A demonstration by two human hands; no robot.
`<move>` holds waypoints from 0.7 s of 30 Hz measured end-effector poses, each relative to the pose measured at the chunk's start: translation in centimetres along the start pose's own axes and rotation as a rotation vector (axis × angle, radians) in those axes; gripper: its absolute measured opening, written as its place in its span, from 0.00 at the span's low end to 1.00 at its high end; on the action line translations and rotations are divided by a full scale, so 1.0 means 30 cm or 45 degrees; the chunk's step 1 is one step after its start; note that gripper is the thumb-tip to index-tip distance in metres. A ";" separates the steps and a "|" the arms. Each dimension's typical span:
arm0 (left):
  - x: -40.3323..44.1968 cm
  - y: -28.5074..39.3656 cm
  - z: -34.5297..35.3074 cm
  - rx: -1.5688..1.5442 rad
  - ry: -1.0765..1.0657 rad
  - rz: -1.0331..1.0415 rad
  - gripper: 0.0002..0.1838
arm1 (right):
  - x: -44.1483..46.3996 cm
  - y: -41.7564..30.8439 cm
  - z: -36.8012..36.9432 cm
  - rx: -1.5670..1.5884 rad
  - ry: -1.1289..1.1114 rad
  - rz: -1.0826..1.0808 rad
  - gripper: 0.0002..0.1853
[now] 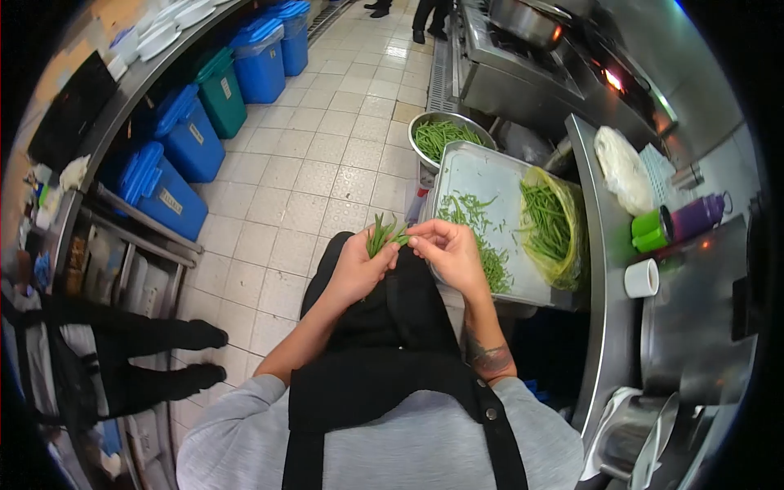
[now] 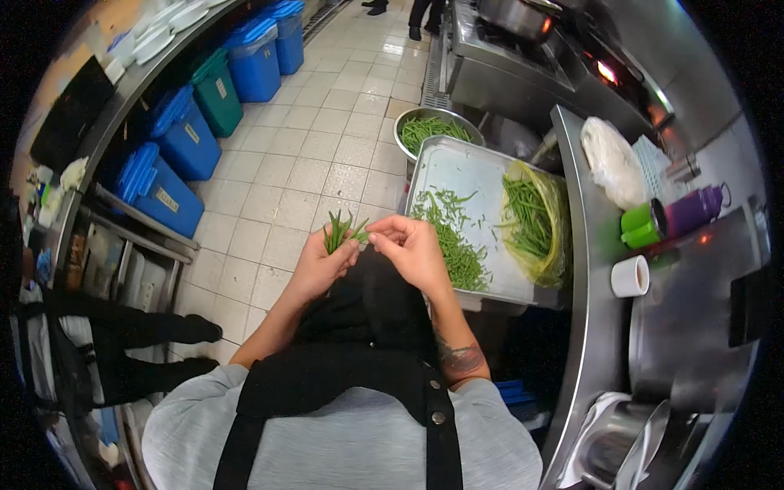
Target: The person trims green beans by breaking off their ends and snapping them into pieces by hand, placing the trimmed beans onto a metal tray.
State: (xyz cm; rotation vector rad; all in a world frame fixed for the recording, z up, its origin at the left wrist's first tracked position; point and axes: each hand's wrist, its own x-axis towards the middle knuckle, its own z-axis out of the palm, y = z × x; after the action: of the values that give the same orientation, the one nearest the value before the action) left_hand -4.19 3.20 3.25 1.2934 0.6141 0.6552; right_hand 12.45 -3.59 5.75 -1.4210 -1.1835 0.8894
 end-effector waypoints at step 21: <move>-0.021 0.046 -0.060 -0.670 -0.473 -0.238 0.06 | -0.033 0.045 0.053 0.451 -0.059 -0.165 0.06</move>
State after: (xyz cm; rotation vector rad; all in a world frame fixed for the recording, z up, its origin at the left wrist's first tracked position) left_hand -6.07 4.12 4.34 0.8204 0.2273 0.3711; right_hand 10.98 -4.13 4.07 -1.0327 -1.0766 0.9889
